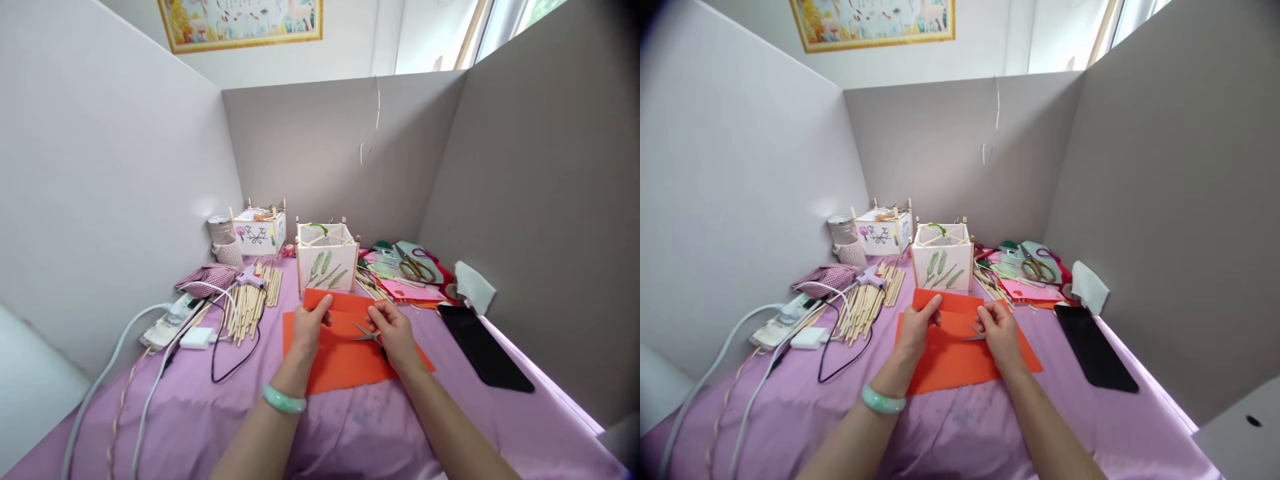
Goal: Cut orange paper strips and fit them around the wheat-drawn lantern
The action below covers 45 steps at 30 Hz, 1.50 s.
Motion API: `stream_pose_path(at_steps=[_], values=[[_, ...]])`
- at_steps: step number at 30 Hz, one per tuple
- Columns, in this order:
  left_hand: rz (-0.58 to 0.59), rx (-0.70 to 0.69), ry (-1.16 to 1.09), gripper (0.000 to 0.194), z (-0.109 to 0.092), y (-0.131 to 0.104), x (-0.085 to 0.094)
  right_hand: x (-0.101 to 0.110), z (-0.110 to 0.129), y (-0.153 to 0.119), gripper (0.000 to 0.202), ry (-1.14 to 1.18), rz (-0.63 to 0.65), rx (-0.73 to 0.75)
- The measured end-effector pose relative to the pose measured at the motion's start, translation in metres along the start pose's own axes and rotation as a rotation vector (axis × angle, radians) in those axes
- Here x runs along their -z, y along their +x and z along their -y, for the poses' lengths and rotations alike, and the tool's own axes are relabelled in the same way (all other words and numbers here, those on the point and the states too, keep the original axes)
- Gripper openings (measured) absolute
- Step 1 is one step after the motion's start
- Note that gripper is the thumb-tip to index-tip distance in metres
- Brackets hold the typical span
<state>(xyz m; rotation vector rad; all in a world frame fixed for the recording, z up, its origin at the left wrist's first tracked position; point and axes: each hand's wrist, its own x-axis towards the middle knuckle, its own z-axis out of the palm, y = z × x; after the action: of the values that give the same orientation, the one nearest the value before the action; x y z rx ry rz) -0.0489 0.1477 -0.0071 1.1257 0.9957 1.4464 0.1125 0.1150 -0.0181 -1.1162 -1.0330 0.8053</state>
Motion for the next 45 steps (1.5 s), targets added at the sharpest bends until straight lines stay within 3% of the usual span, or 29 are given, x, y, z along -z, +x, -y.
stream_pose_path(at_steps=[6, 13, 45], values=[[-0.011, -0.108, -0.074, 0.035, -0.008, 0.001, 0.005, 0.006, -0.001, 0.004, 0.031, 0.072, -0.072, -0.045], [-0.029, -0.195, -0.022, 0.036, -0.012, -0.001, 0.005, 0.006, -0.001, 0.003, 0.032, 0.065, -0.066, -0.077], [-0.084, -0.265, 0.016, 0.038, -0.011, -0.001, 0.005, 0.005, -0.002, 0.002, 0.031, 0.045, -0.053, -0.13]])
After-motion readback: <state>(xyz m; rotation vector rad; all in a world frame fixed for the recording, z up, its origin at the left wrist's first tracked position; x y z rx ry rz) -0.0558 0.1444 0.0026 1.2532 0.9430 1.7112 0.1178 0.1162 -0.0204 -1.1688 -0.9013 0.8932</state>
